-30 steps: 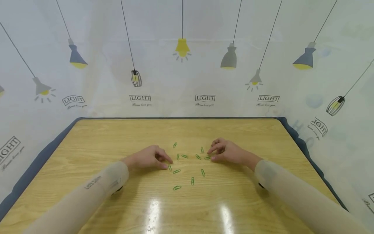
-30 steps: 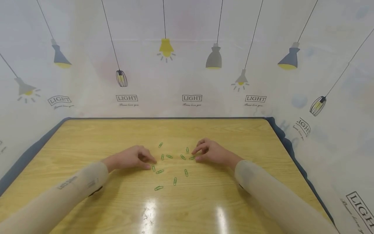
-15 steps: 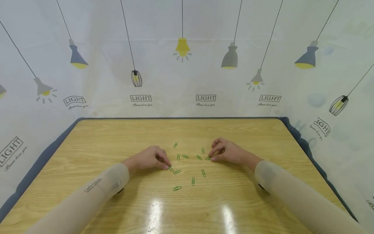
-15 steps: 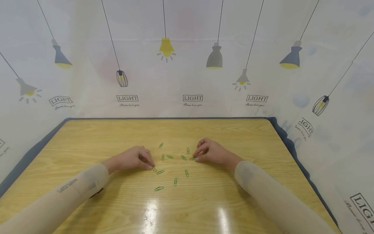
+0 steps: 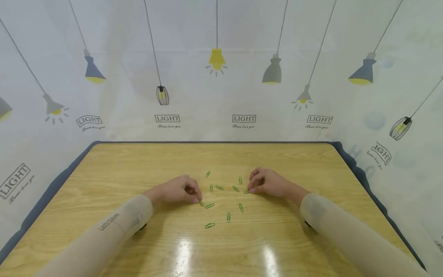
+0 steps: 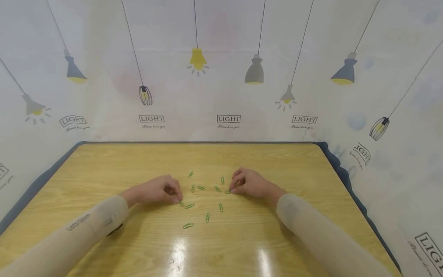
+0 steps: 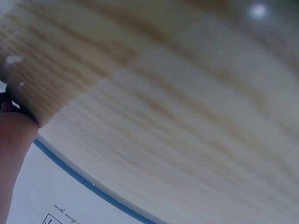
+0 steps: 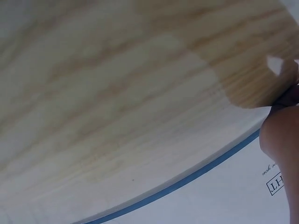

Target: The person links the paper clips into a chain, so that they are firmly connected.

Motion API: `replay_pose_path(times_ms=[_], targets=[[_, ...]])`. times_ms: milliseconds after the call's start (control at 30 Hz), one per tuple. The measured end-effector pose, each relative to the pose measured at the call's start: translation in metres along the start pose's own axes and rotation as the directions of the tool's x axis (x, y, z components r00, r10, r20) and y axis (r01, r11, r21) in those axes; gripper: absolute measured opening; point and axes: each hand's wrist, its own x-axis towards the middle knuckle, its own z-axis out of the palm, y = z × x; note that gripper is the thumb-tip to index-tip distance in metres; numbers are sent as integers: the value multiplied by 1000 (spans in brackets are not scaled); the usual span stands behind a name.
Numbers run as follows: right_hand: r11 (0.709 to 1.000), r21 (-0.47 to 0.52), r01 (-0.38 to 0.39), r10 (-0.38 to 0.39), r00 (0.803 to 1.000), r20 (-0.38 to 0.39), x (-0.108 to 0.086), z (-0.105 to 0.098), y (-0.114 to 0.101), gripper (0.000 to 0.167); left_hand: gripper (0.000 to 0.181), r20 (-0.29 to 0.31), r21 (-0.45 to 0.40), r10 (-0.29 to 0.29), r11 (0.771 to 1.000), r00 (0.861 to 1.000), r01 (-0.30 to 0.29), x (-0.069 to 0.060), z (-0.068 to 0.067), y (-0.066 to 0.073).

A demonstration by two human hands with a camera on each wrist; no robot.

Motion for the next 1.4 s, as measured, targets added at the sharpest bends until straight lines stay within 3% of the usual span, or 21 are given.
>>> replay_pose_path(times_ms=[233,400,467,567,700,933,1067,1233,1400], targets=[[1000,5,18,-18,999,33,-2,0,-5,6,6,-3,-35,-21,999,1000,21,-3,-1,-4],[998,43,-44,40,996,81,-4,-6,-8,8,4,-3,-74,-46,996,999,46,-2,-5,-5],[994,83,-73,65,993,98,-5,-12,-10,11,4,-32,-91,-54,995,998,51,-1,-7,-3],[987,148,-56,41,994,100,-4,-23,-20,18,7,-86,-154,-69,987,994,55,-2,-10,2],[972,233,-2,-12,998,61,-4,-42,-39,21,15,-150,-231,-68,972,986,32,-3,-18,14],[948,312,58,-44,998,-51,-10,-66,-68,21,17,-269,-303,-6,950,963,-79,0,-31,46],[931,354,93,-58,992,-109,-13,-65,-85,22,17,-312,-347,9,930,950,-123,-1,-32,65],[885,441,151,-102,986,-132,-17,-53,-106,26,19,-348,-399,8,904,937,-156,-5,-29,85],[873,448,192,-128,977,-168,-21,-41,-120,28,21,-388,-416,3,892,922,-178,-6,-25,96]])
